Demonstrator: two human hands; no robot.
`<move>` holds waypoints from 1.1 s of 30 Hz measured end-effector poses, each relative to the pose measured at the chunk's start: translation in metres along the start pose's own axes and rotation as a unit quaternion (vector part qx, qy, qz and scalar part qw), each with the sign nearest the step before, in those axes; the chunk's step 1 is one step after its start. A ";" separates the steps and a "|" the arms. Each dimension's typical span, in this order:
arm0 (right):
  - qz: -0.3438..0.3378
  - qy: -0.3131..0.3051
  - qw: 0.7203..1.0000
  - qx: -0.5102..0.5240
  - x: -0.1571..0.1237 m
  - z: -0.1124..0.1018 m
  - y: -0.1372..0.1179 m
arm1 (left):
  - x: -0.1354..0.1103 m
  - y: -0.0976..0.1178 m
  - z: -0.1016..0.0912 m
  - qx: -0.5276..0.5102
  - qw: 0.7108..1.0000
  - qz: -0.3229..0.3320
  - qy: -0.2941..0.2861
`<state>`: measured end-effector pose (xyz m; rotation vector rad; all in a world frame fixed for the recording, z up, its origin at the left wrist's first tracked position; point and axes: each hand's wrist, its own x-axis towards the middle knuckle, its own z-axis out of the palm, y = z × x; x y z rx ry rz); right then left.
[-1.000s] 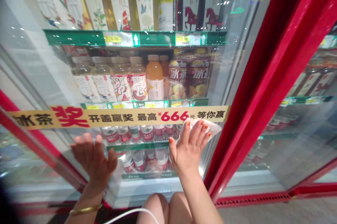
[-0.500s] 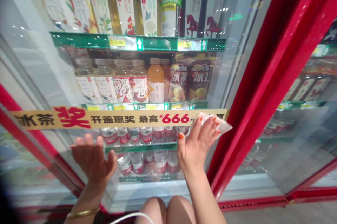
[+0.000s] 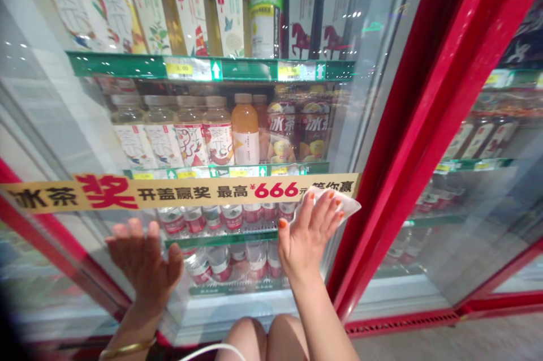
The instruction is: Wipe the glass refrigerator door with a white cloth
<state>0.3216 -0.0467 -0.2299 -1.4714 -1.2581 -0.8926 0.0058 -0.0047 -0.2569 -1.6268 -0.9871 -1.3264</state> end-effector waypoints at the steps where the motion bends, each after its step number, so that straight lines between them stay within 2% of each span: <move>1: 0.007 0.003 1.000 0.009 0.009 0.001 -0.012 | 0.000 0.000 0.000 0.003 1.000 -0.001 -0.004; 3: -0.043 -0.007 0.999 0.025 0.007 0.003 -0.040 | 0.000 -0.001 0.000 0.007 1.000 -0.005 -0.011; 5: -0.138 -0.031 0.989 0.032 -0.018 0.004 -0.057 | -0.002 -0.001 0.000 0.011 1.000 -0.008 -0.010; 7: -0.197 -0.050 0.979 0.026 -0.048 0.002 -0.052 | -0.006 -0.001 0.000 0.017 1.000 -0.018 -0.013; 8: -0.201 -0.049 0.978 0.023 -0.057 0.000 -0.043 | -0.009 -0.001 0.001 0.018 0.999 -0.026 -0.020; 10: -0.157 -0.034 0.987 0.022 -0.055 -0.001 -0.018 | -0.016 -0.001 0.002 0.018 0.998 -0.047 -0.040; 12: -0.072 -0.013 0.997 0.031 -0.029 0.000 -0.005 | -0.023 -0.002 0.005 0.021 0.996 -0.062 -0.053; 14: -0.005 0.002 0.999 0.037 0.003 0.002 -0.017 | -0.027 -0.004 0.008 0.024 0.997 -0.058 -0.051; 15: -0.002 0.007 0.999 0.039 0.014 0.003 -0.031 | -0.028 -0.006 0.008 0.022 0.997 -0.049 -0.049; 17: -0.065 0.010 0.997 0.041 0.018 0.003 -0.067 | -0.028 -0.010 0.008 0.015 0.998 -0.026 -0.046; 19: -0.176 -0.004 0.983 0.045 0.000 0.003 -0.093 | -0.027 -0.012 0.004 0.003 0.999 -0.010 -0.042; 20: -0.230 -0.013 0.972 0.047 -0.014 0.003 -0.098 | -0.027 -0.014 0.002 -0.003 0.999 -0.011 -0.038; 22: -0.297 -0.027 0.953 0.045 -0.038 0.002 -0.086 | -0.029 -0.016 -0.003 -0.010 0.999 -0.030 -0.031; 24: -0.273 -0.023 0.961 0.037 -0.043 0.002 -0.059 | -0.035 -0.020 -0.006 -0.005 0.998 -0.053 -0.034; 26: -0.165 -0.007 0.986 0.034 -0.025 0.001 -0.039 | -0.041 -0.024 -0.007 0.012 0.997 -0.069 -0.042; 27: -0.107 0.002 0.994 0.037 -0.011 0.000 -0.037 | -0.044 -0.027 -0.006 0.021 0.996 -0.071 -0.041; 29: -0.052 0.012 0.998 0.044 0.015 0.001 -0.055 | -0.049 -0.032 -0.002 0.032 0.996 -0.071 -0.034; 30: -0.062 0.013 0.997 0.046 0.023 0.002 -0.072 | -0.051 -0.034 -0.001 0.034 0.997 -0.065 -0.034; 33: -0.193 -0.005 0.979 0.061 0.011 0.007 -0.124 | -0.052 -0.039 0.000 0.019 0.998 -0.046 -0.035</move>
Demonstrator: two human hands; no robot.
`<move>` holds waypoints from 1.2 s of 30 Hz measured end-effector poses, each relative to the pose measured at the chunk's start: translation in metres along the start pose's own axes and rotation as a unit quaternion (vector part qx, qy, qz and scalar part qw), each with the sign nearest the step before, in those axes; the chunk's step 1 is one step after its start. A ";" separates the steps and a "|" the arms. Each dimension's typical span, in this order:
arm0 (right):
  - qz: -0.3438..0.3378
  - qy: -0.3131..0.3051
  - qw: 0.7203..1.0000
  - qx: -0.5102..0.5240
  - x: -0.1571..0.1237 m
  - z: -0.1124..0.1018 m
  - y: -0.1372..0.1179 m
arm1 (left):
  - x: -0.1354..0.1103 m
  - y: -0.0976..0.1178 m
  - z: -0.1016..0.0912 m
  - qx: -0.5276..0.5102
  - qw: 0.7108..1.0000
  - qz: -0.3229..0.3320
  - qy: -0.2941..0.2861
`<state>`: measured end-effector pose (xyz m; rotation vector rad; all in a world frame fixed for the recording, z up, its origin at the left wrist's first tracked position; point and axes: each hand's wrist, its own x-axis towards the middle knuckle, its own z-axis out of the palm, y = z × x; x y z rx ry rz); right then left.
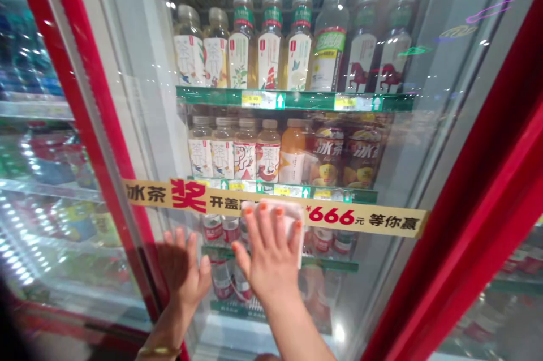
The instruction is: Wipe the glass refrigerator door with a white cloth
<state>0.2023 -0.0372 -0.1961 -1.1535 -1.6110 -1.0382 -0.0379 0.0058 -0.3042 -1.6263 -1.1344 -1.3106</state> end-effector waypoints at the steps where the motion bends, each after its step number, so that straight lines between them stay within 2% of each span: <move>1: -0.052 -0.013 0.999 0.010 -0.008 0.002 -0.014 | 0.001 0.000 -0.001 -0.006 1.000 0.004 0.002; 3: -0.122 -0.038 0.991 0.024 -0.031 0.002 -0.024 | 0.004 0.003 -0.004 -0.011 1.000 0.001 0.006; 5: -0.120 -0.043 0.992 0.017 -0.048 -0.003 -0.009 | 0.008 0.009 -0.006 -0.007 1.000 -0.001 0.011; 7: -0.043 -0.019 0.999 -0.001 -0.043 -0.010 0.019 | 0.011 0.014 -0.007 -0.001 1.000 -0.003 0.019; 9: 0.058 0.012 0.998 -0.013 -0.017 -0.014 0.040 | 0.011 0.016 -0.007 0.007 1.000 -0.007 0.025; 11: 0.108 0.026 0.994 -0.016 0.012 -0.012 0.038 | 0.008 0.012 -0.006 0.019 1.000 -0.009 0.018; 12: 0.100 0.026 0.995 -0.014 0.022 -0.009 0.029 | 0.006 0.009 -0.005 0.024 1.000 -0.011 0.009; 14: 0.022 0.011 1.000 0.003 0.026 -0.001 0.000 | 0.000 0.001 -0.002 0.028 1.000 -0.013 -0.002; 17: -0.123 -0.021 0.991 0.052 -0.009 0.007 -0.031 | -0.005 -0.008 0.000 0.028 0.999 -0.014 0.001; 19: -0.145 -0.030 0.988 0.052 -0.037 0.004 -0.023 | -0.006 -0.007 0.000 0.033 0.999 -0.016 -0.001; 20: -0.125 -0.025 0.991 0.038 -0.046 0.001 -0.010 | -0.005 -0.005 0.000 0.034 0.999 -0.015 -0.002; 22: -0.036 -0.003 0.999 0.002 -0.045 -0.006 0.021 | -0.003 0.002 -0.001 0.031 0.999 -0.013 0.006; 24: 0.075 0.023 0.997 -0.016 -0.021 -0.011 0.043 | -0.001 0.007 -0.001 0.025 0.999 -0.015 0.016; 26: 0.126 0.034 0.991 -0.016 0.008 -0.011 0.040 | 0.001 0.009 -0.002 0.019 1.000 -0.018 0.014; 27: 0.112 0.035 0.993 -0.014 0.020 -0.008 0.029 | 0.001 0.008 -0.002 0.016 1.000 -0.016 0.011; 29: 0.023 0.027 0.999 -0.003 0.027 -0.001 -0.003 | 0.002 0.005 -0.003 0.013 1.000 -0.007 0.008; 31: -0.073 0.009 0.997 0.020 0.012 0.004 -0.031 | 0.002 0.001 -0.003 0.015 1.000 0.000 0.012; 32: -0.106 0.000 0.994 0.030 -0.001 0.005 -0.037 | 0.002 0.000 -0.003 0.016 1.000 0.000 0.013; 34: -0.126 -0.009 0.992 0.027 -0.029 0.001 -0.025 | 0.002 0.000 -0.003 0.016 1.000 0.002 0.015; 36: -0.073 -0.006 0.997 -0.007 -0.045 -0.007 0.014 | 0.000 0.003 -0.002 0.015 1.000 -0.014 0.014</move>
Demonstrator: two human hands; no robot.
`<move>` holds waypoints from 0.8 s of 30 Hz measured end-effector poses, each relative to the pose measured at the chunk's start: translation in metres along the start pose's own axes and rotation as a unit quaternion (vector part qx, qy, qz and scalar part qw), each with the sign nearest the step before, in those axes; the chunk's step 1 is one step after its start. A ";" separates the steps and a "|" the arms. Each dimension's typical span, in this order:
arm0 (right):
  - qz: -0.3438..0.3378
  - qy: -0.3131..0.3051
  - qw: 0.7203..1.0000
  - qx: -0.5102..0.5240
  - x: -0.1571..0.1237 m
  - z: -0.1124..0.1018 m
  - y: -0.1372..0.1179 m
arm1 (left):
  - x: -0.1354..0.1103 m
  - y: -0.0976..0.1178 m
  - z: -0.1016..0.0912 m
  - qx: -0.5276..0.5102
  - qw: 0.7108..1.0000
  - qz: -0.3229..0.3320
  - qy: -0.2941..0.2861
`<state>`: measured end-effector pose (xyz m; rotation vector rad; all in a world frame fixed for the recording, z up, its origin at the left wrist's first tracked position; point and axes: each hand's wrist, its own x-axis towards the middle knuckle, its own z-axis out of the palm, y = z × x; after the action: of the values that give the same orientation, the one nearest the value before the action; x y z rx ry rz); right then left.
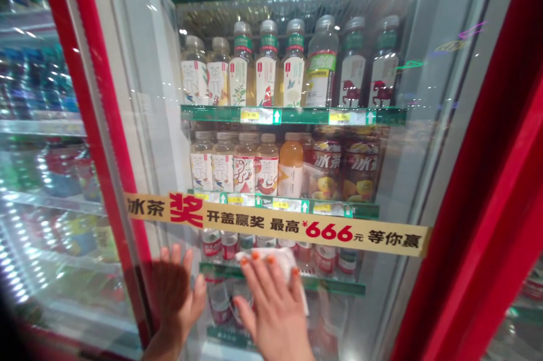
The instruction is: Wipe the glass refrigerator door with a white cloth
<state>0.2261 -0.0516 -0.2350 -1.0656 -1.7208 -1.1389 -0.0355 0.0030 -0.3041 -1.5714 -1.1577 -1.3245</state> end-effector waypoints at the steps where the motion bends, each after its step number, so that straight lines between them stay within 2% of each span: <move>1: 0.051 0.006 0.999 -0.016 -0.004 -0.005 0.024 | -0.001 0.002 0.000 -0.002 1.000 -0.013 -0.002; 3: 0.176 0.029 0.984 -0.030 0.002 -0.012 0.067 | -0.004 0.006 0.001 -0.004 0.999 -0.043 -0.008; 4: 0.228 0.042 0.972 -0.029 0.009 -0.014 0.079 | -0.003 0.006 0.000 0.000 0.999 -0.051 -0.012; 6: 0.262 0.051 0.963 -0.029 0.026 -0.013 0.080 | 0.000 0.005 -0.001 0.020 0.999 -0.028 -0.016; 7: 0.240 0.045 0.969 -0.032 0.032 -0.010 0.069 | 0.003 0.004 -0.003 0.034 0.999 -0.009 -0.015; 9: 0.138 0.021 0.990 -0.029 0.032 -0.003 0.037 | 0.012 0.002 -0.006 0.056 0.998 0.028 -0.005; 11: 0.032 0.011 0.999 -0.012 0.019 0.001 0.012 | 0.019 0.002 -0.009 0.059 0.998 0.039 0.002; 12: 0.004 0.013 1.000 -0.006 0.009 0.001 0.009 | 0.022 0.003 -0.011 0.056 0.998 0.037 0.003; 13: 0.002 0.016 1.000 -0.007 0.000 -0.001 0.013 | 0.024 0.004 -0.012 0.053 0.998 0.034 0.000; 15: 0.071 0.018 0.997 -0.025 -0.012 -0.008 0.040 | 0.027 0.008 -0.013 0.049 0.998 0.035 -0.007; 17: 0.186 0.030 0.981 -0.038 -0.007 -0.014 0.072 | 0.029 0.010 -0.014 0.042 0.998 0.037 0.001; 19: 0.259 0.044 0.964 -0.039 0.010 -0.016 0.088 | 0.033 0.013 -0.015 0.035 0.999 0.040 0.013; 21: 0.236 0.044 0.970 -0.039 0.024 -0.011 0.075 | 0.039 0.016 -0.018 0.031 0.999 0.040 0.017; 24: 0.087 0.030 0.995 -0.028 0.018 0.002 0.032 | 0.048 0.019 -0.022 0.029 0.998 0.049 0.018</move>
<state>0.2501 -0.0382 -0.2104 -1.1808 -1.5253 -1.1028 -0.0213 -0.0154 -0.2532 -1.5357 -1.0753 -1.2395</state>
